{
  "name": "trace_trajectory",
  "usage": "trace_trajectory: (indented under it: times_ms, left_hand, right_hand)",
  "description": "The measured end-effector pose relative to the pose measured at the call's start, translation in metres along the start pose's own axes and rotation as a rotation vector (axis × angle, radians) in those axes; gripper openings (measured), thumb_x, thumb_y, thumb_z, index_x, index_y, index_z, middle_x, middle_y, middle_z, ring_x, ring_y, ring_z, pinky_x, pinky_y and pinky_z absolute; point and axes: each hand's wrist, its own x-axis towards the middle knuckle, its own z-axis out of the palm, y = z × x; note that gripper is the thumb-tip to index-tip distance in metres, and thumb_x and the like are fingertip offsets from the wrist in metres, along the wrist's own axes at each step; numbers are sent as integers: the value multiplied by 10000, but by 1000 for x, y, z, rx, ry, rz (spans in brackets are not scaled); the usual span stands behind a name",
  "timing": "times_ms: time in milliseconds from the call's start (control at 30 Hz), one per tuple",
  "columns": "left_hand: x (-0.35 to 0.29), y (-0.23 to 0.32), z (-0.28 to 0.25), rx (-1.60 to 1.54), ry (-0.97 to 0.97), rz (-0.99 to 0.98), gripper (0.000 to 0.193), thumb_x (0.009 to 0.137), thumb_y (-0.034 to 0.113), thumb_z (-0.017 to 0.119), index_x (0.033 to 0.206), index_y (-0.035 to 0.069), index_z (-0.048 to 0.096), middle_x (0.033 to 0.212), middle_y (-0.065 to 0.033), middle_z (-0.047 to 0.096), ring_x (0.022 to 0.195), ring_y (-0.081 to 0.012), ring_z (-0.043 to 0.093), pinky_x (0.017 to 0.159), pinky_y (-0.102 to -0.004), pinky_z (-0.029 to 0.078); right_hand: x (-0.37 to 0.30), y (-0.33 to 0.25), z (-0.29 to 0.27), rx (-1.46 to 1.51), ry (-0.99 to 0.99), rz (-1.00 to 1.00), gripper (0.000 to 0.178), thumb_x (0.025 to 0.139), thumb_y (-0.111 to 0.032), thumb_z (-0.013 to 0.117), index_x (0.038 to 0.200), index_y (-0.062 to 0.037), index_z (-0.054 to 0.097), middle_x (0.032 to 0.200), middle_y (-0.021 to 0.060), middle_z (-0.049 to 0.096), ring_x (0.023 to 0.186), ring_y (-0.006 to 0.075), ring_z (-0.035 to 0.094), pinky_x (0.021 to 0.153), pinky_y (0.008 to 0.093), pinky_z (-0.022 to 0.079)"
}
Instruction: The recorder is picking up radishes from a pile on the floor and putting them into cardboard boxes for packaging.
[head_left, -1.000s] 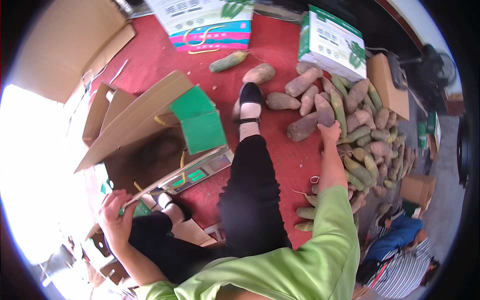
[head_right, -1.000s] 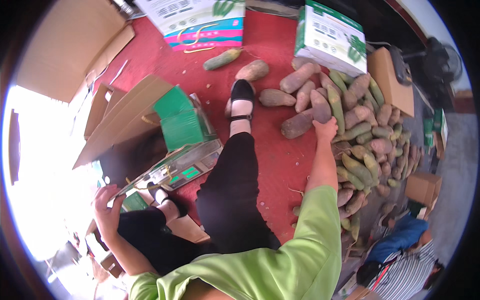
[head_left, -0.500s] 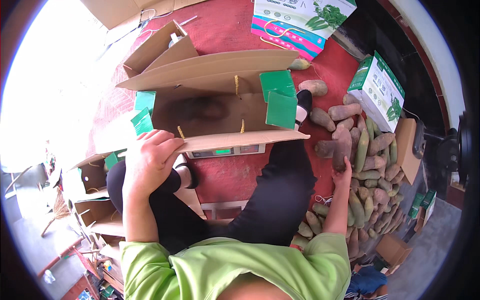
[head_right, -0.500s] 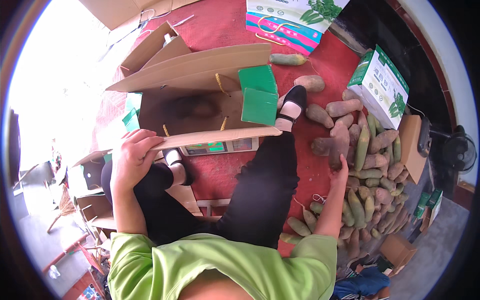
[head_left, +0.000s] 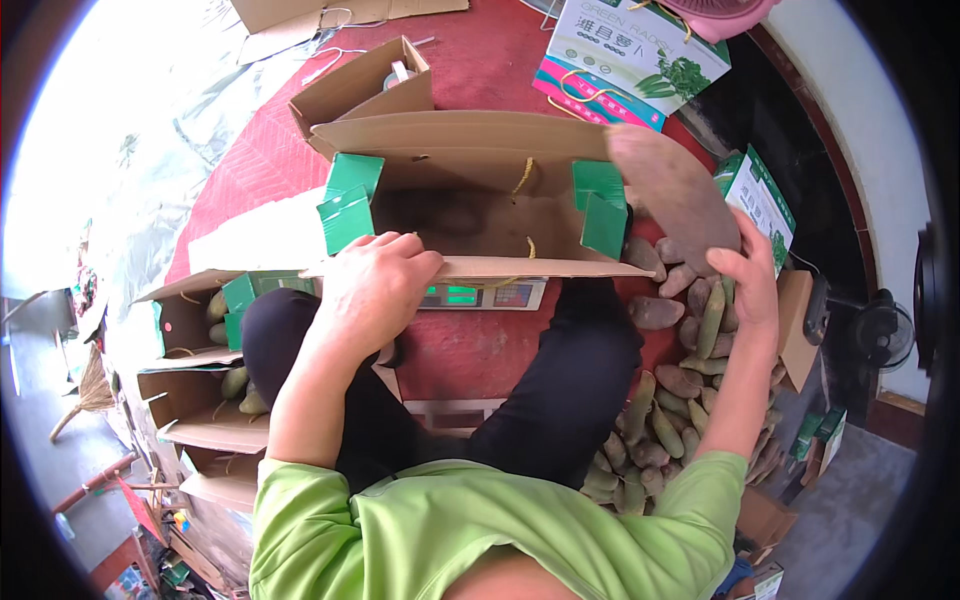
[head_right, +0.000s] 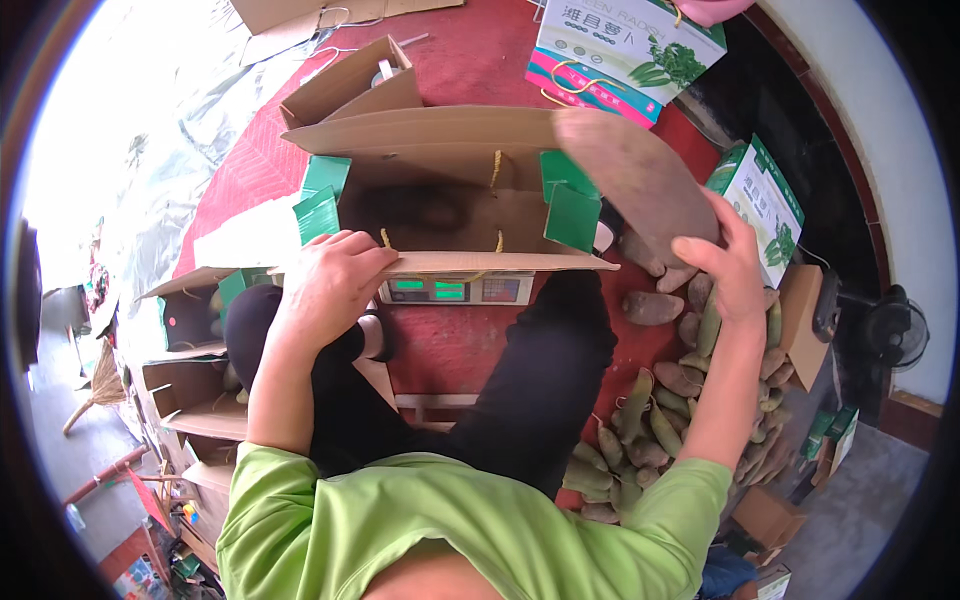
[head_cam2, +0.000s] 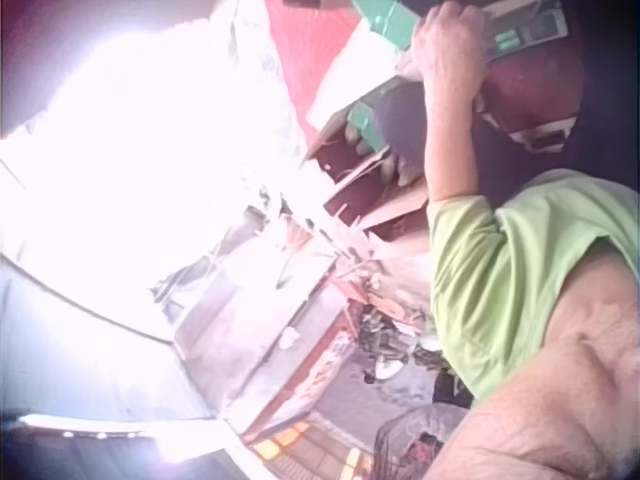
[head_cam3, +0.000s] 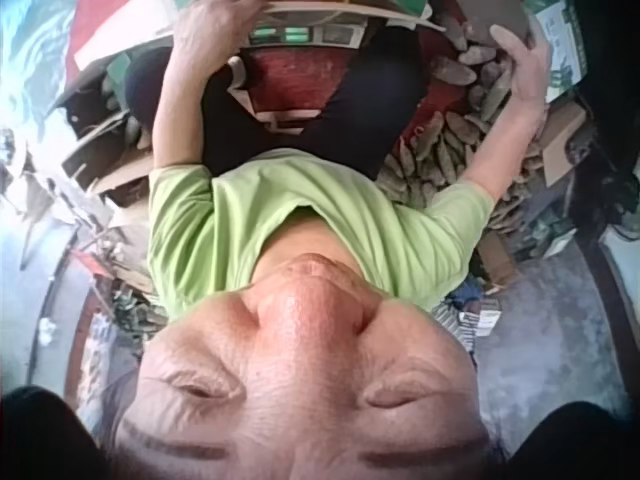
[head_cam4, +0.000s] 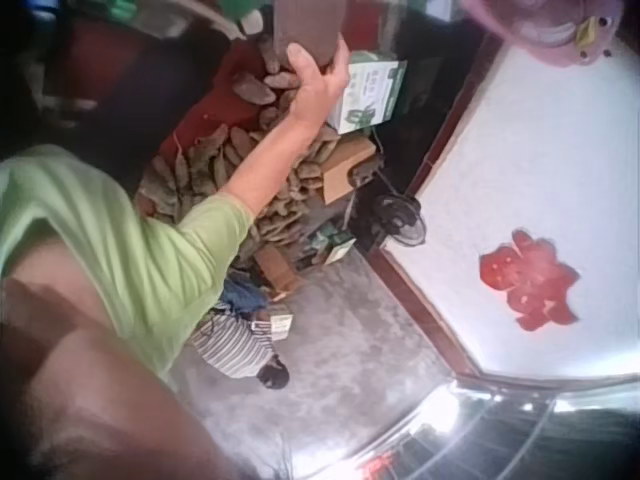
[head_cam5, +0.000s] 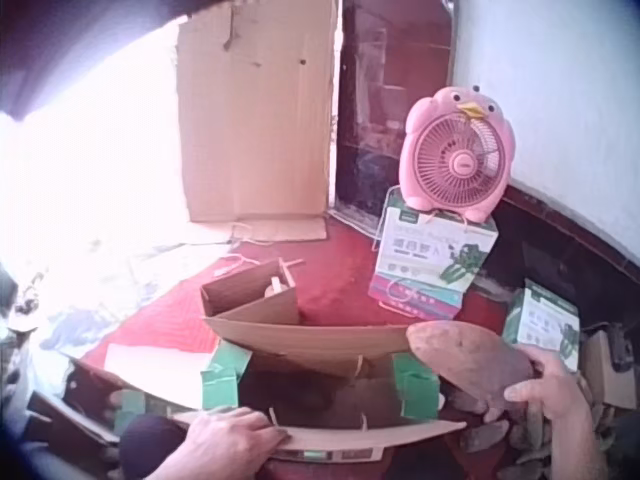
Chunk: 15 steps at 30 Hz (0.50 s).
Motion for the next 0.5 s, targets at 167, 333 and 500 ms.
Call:
trace_trajectory:
  times_ms: [167,333,500]
  left_hand:
    - [-3,-4,-5,42,-36,-14,144,763,129,626,900,117,669,793,-36,587,836,-220,606,739,-369,476]
    - [-4,-8,1,29,-59,20,117,754,143,618,863,135,659,814,-27,588,871,-221,610,762,-374,483]
    - [-6,-7,1,5,-72,14,123,748,147,593,852,145,659,821,-31,583,885,-218,609,781,-364,487]
  right_hand:
    - [53,-58,80,-371,-299,-2,642,611,-202,770,1172,45,578,1025,110,645,934,183,615,827,305,481]
    - [96,-36,156,-1010,-510,-195,680,526,-386,758,1082,-9,655,1025,198,655,954,320,636,854,390,496]
    - [124,-5,205,-1421,-806,-157,591,511,-410,775,976,-56,683,972,181,672,955,348,635,861,425,496]
